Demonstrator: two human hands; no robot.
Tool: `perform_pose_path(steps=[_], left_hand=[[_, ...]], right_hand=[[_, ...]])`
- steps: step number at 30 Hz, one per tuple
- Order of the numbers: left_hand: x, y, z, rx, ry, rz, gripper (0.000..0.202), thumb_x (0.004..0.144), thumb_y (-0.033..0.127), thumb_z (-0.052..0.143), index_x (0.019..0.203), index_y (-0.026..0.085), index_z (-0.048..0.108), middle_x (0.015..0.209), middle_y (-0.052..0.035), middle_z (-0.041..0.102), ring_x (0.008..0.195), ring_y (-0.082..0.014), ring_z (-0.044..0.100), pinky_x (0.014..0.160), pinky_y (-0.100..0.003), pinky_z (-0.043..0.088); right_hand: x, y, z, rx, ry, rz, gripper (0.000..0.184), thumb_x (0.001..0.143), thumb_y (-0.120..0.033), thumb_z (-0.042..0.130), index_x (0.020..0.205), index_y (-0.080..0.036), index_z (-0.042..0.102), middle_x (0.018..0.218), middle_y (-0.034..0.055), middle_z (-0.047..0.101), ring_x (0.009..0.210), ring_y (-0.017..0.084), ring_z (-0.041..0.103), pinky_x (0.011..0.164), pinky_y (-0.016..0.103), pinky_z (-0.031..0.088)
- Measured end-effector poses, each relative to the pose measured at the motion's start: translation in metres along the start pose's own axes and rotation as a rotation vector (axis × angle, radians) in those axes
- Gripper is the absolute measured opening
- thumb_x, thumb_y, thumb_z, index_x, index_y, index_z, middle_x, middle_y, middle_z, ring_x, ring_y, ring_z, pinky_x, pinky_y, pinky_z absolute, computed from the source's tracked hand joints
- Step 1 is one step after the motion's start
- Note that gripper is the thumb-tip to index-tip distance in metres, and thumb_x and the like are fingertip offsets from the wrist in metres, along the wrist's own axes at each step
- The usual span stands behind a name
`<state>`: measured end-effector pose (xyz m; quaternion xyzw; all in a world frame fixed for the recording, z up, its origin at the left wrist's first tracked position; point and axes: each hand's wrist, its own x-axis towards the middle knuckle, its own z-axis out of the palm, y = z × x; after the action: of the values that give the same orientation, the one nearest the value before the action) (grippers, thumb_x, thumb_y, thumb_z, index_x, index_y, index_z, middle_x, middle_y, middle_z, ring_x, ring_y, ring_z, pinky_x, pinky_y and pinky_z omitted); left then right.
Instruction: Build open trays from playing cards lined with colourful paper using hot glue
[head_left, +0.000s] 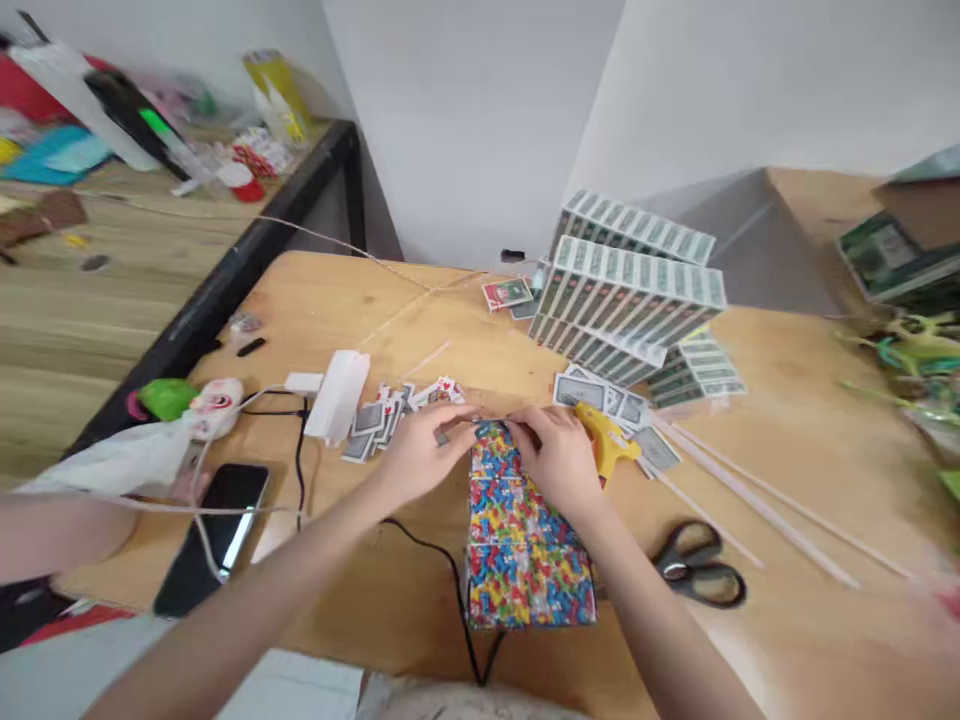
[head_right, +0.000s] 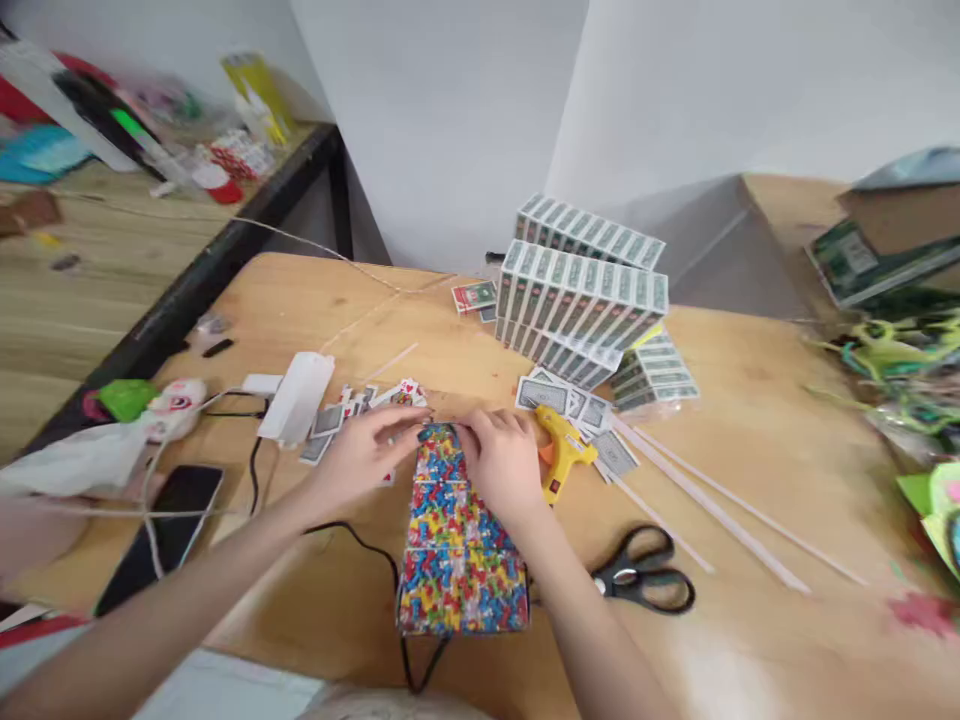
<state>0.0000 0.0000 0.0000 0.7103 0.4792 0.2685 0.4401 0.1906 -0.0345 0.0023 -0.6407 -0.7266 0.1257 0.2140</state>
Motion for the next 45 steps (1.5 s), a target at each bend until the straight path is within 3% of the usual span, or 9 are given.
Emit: perform_pose_path(steps=[4, 8, 15, 22, 26, 28, 30, 36, 45], left_hand=[[-0.019, -0.012, 0.042, -0.172, 0.206, 0.019, 0.038, 0.077, 0.022, 0.062, 0.114, 0.02, 0.054, 0.116, -0.0088, 0.06, 0.11, -0.0226, 0.058, 0.097, -0.039, 0.045], [-0.022, -0.011, 0.058, -0.34, 0.296, -0.046, 0.037, 0.076, 0.02, 0.062, 0.111, 0.02, 0.053, 0.111, -0.0076, 0.06, 0.106, -0.0209, 0.059, 0.093, -0.036, 0.047], [-0.02, -0.007, 0.05, -0.203, 0.27, -0.015, 0.029, 0.078, 0.02, 0.06, 0.106, 0.02, 0.056, 0.106, -0.0058, 0.062, 0.101, -0.0193, 0.06, 0.091, -0.035, 0.048], [-0.01, 0.005, 0.038, -0.011, 0.124, 0.068, 0.025, 0.081, 0.016, 0.054, 0.105, 0.02, 0.058, 0.109, -0.0058, 0.064, 0.104, -0.0193, 0.059, 0.094, -0.036, 0.045], [-0.004, 0.008, 0.036, -0.016, 0.075, 0.058, 0.019, 0.082, 0.016, 0.051, 0.099, 0.019, 0.058, 0.102, -0.0052, 0.065, 0.099, -0.0188, 0.06, 0.09, -0.035, 0.047], [-0.003, 0.008, 0.036, -0.015, 0.069, 0.054, 0.017, 0.083, 0.016, 0.05, 0.098, 0.02, 0.058, 0.101, -0.0046, 0.066, 0.097, -0.0186, 0.061, 0.088, -0.035, 0.047], [-0.003, 0.009, 0.037, -0.014, 0.062, 0.066, 0.018, 0.083, 0.016, 0.05, 0.099, 0.021, 0.058, 0.102, -0.0039, 0.066, 0.098, -0.0184, 0.06, 0.089, -0.035, 0.047], [-0.001, 0.007, 0.039, 0.005, 0.047, 0.134, 0.022, 0.084, 0.012, 0.046, 0.101, 0.021, 0.058, 0.103, -0.0043, 0.065, 0.099, -0.0181, 0.06, 0.09, -0.035, 0.046], [-0.005, 0.006, 0.04, 0.267, 0.099, 0.14, 0.013, 0.088, 0.018, 0.045, 0.096, 0.021, 0.054, 0.102, -0.0067, 0.051, 0.103, -0.0214, 0.051, 0.091, -0.04, 0.045]], right_hand=[[-0.001, -0.002, 0.0, -0.063, 0.001, -0.11, 0.021, 0.092, -0.022, 0.044, 0.088, -0.02, 0.064, 0.084, 0.0047, 0.071, 0.086, 0.021, 0.06, 0.082, 0.034, 0.038], [-0.001, -0.003, 0.0, -0.101, 0.008, -0.176, 0.022, 0.088, -0.013, 0.043, 0.094, -0.019, 0.063, 0.09, 0.0053, 0.07, 0.087, 0.021, 0.059, 0.086, 0.034, 0.037], [0.0, -0.002, 0.0, -0.208, -0.015, -0.238, 0.017, 0.089, -0.015, 0.047, 0.088, -0.021, 0.063, 0.091, 0.0033, 0.069, 0.084, 0.021, 0.056, 0.083, 0.035, 0.035], [0.001, -0.003, 0.001, -0.233, -0.052, -0.279, 0.015, 0.086, -0.013, 0.05, 0.088, -0.022, 0.062, 0.089, 0.0027, 0.068, 0.085, 0.022, 0.056, 0.084, 0.037, 0.036], [-0.002, 0.002, 0.001, -0.094, 0.125, -0.177, 0.018, 0.084, -0.012, 0.048, 0.086, -0.022, 0.063, 0.084, 0.0022, 0.07, 0.084, 0.021, 0.059, 0.095, 0.043, 0.034], [-0.005, 0.006, 0.001, 0.038, 0.269, -0.066, 0.019, 0.082, -0.011, 0.047, 0.083, -0.021, 0.063, 0.085, 0.0034, 0.07, 0.083, 0.02, 0.06, 0.091, 0.04, 0.039], [-0.007, 0.008, 0.0, 0.158, 0.306, -0.013, 0.02, 0.081, -0.011, 0.045, 0.084, -0.02, 0.063, 0.088, 0.0047, 0.07, 0.082, 0.019, 0.061, 0.082, 0.034, 0.045], [-0.004, 0.001, -0.002, 0.021, 0.031, -0.124, 0.013, 0.081, -0.02, 0.05, 0.083, -0.02, 0.063, 0.078, 0.0038, 0.067, 0.078, 0.02, 0.06, 0.076, 0.031, 0.043], [-0.001, -0.003, -0.001, -0.312, -0.018, -0.22, 0.014, 0.085, -0.023, 0.046, 0.079, -0.021, 0.058, 0.077, 0.0031, 0.064, 0.077, 0.02, 0.056, 0.081, 0.034, 0.034]])
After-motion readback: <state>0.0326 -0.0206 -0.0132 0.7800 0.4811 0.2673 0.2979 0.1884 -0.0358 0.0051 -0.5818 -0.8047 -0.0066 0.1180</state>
